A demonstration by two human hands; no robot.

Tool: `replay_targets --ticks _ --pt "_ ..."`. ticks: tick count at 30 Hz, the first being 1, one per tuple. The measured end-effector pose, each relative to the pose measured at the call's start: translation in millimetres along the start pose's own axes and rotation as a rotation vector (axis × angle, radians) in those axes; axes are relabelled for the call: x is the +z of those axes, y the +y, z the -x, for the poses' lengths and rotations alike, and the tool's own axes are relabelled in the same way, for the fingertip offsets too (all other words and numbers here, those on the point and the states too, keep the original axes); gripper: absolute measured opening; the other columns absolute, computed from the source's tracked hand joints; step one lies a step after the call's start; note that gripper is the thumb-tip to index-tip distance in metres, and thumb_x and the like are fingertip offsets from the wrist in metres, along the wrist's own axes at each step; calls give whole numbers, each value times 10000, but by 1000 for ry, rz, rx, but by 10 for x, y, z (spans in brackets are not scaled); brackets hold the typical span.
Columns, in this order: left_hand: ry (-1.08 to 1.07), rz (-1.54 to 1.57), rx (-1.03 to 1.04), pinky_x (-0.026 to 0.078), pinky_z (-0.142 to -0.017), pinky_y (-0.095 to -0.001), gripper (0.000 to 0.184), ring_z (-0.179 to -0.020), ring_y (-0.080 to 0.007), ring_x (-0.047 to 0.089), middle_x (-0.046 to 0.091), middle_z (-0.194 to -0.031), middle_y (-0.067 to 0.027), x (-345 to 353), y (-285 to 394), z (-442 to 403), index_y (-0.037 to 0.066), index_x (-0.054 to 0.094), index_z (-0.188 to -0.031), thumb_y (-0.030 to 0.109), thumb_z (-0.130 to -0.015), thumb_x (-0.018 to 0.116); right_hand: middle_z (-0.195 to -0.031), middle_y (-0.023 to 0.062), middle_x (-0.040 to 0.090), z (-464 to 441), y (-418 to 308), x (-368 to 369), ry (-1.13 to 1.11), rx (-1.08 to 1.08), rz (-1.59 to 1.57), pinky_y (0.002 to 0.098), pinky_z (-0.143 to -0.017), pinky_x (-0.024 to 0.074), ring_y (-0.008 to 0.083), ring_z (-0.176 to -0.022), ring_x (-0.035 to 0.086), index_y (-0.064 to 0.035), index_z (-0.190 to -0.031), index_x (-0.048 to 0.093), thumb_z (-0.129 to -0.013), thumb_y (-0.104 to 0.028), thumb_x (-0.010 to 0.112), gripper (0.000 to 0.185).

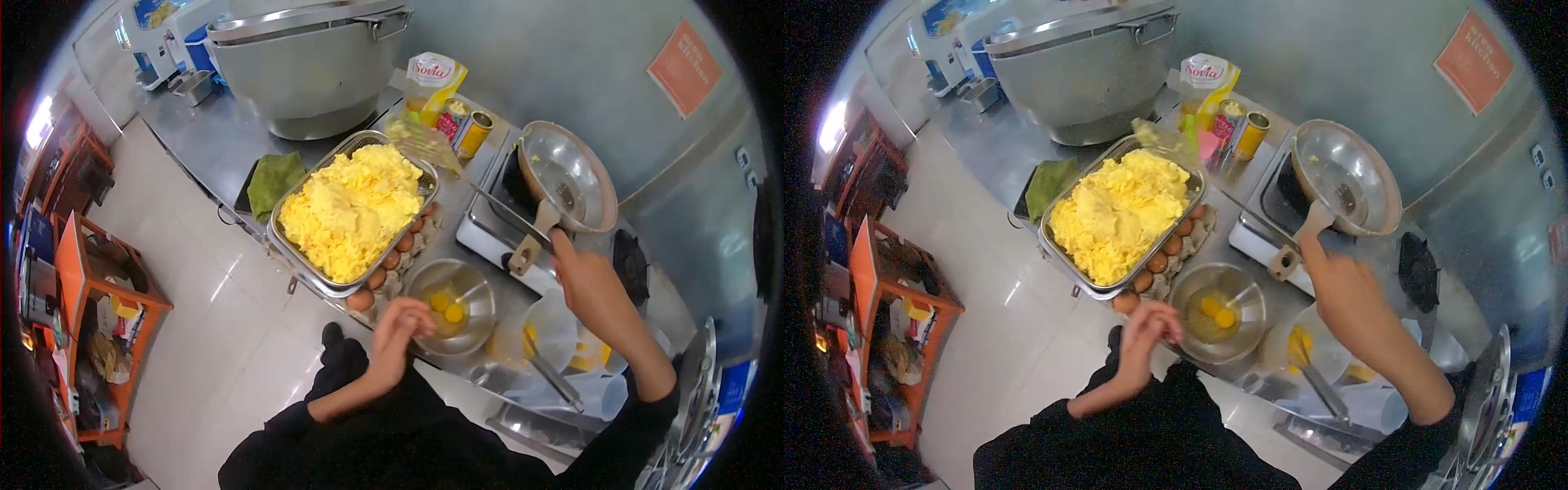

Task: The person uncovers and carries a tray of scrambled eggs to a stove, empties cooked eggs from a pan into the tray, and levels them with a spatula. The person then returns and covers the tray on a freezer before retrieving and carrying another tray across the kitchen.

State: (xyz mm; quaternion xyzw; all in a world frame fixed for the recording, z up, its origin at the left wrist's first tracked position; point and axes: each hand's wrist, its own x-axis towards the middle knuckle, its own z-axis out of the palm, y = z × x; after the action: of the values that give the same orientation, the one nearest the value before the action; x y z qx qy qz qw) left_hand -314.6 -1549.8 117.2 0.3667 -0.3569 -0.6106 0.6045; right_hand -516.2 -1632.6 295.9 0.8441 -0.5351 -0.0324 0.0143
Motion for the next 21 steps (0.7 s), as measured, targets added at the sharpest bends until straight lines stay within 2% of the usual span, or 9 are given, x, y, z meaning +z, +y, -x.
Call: replay_targets --ticks 2,3,4,8,9,12,13,17,21 --pt "205 -94 172 385 -659 -234 270 -694 -118 478 516 -790 -68 -338 141 65 7 455 -956 255 -851 428 -703 151 548 139 -241 -118 -254 153 -297 404 -561 428 314 -621 560 -27 -1044 424 -778 -19 452 268" --pt "287 -107 228 375 -655 -235 239 -692 -114 464 492 -774 -54 -536 214 49 11 451 -921 237 -845 429 -691 160 548 185 -373 -162 -254 195 -381 393 -571 427 307 -622 561 -24 -1064 423 -789 -26 452 277" --pt "340 -118 294 382 -681 -233 169 -753 -121 494 523 -834 -68 -824 191 22 24 451 -957 134 -829 442 -679 168 547 220 -514 -195 -248 240 -464 382 -580 426 301 -624 561 -21 -1084 422 -800 -34 452 286" --pt "558 -158 84 365 -735 -237 251 -893 -123 465 468 -1017 -57 -1619 361 -213 63 398 -1062 139 -829 451 -722 174 553 230 -1075 75 -148 491 -717 339 -626 419 256 -663 561 -41 -1154 440 -829 -40 433 326" --pt "596 -140 0 361 -748 -239 273 -926 -125 458 452 -1052 -53 -1794 427 -282 71 385 -1085 143 -830 453 -756 153 545 181 -1243 163 -18 481 -777 309 -640 403 206 -683 532 -61 -1153 484 -829 -35 441 327" --pt "337 -152 -294 358 -779 -257 304 -983 -133 449 415 -1111 -48 -2300 573 -436 91 373 -1115 162 -833 463 -749 137 534 82 -1596 409 130 525 -746 290 -635 393 191 -676 513 -91 -1150 507 -809 -23 470 349" --pt "201 -176 -324 358 -794 -269 329 -1002 -138 449 430 -1109 -50 -2497 540 -478 91 368 -1124 185 -830 481 -738 134 531 51 -1733 408 124 594 -728 285 -633 392 189 -664 507 -104 -1143 519 -797 -19 486 358" --pt "-4 -171 -453 359 -796 -283 338 -974 -130 465 471 -1060 -41 -2693 614 -684 93 351 -1108 238 -840 495 -698 120 514 74 -2173 483 194 744 -516 291 -598 394 213 -618 496 -132 -1099 560 -764 -20 524 355" --pt "-240 -289 -582 370 -827 -331 418 -1003 -184 479 463 -1108 -85 -2730 635 -828 104 318 -1158 330 -848 483 -686 107 513 137 -2421 677 277 808 -459 302 -567 391 241 -596 485 -149 -1069 583 -741 -17 550 355"
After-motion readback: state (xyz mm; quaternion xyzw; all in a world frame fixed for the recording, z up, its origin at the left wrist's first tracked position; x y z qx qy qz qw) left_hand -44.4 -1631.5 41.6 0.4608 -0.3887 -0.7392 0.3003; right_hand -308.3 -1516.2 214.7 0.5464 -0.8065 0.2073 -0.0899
